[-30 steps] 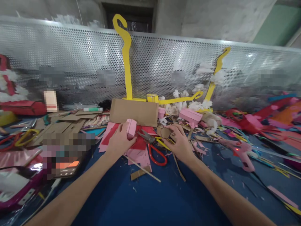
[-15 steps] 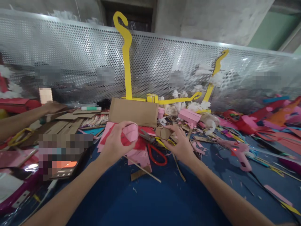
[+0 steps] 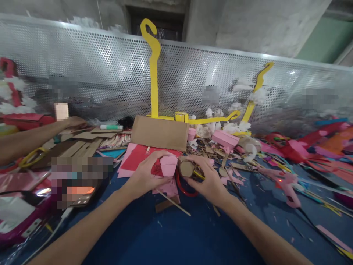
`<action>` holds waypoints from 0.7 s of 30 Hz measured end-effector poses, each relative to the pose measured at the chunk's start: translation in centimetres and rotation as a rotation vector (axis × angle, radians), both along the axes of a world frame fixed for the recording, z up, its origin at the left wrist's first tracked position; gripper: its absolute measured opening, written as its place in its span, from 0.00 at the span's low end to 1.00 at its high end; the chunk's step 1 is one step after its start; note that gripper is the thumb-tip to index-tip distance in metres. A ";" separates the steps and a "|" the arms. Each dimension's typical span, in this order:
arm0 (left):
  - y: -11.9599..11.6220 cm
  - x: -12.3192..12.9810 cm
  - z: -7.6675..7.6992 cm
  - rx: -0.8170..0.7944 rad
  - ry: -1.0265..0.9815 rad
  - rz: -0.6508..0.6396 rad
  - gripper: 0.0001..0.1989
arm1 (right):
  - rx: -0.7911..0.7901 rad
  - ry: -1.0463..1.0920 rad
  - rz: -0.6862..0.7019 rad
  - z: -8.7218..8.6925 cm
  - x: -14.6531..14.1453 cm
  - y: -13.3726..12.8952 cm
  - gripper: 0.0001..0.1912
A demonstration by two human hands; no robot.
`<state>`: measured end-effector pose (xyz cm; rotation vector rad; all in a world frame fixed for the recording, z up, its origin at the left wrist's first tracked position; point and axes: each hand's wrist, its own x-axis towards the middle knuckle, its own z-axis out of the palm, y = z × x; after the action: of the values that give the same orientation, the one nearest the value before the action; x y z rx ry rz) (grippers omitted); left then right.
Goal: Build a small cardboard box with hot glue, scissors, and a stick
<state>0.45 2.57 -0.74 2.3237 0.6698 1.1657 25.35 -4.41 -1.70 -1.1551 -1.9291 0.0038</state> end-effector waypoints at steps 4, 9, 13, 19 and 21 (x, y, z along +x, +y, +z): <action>-0.5 0.1 0.0 0.034 0.012 0.011 0.30 | 0.000 -0.005 0.029 0.1 -0.3 -0.3 0.29; -0.8 0.2 -0.1 0.054 0.013 0.035 0.30 | -0.007 -0.034 0.036 0.4 -0.5 -0.8 0.31; -0.6 0.0 0.0 0.057 0.024 0.054 0.30 | -0.002 -0.053 0.037 0.3 -0.5 -0.8 0.31; -0.4 -0.3 0.1 0.091 0.039 0.012 0.30 | -0.020 -0.107 0.018 0.4 -0.1 -0.9 0.31; -0.4 -0.3 0.2 0.100 0.036 -0.003 0.30 | -0.026 -0.107 0.002 0.4 0.0 -1.0 0.32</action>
<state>0.14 2.17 -0.58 2.4326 0.6344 1.1839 25.33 -5.36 -1.33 -1.1924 -2.0296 -0.0325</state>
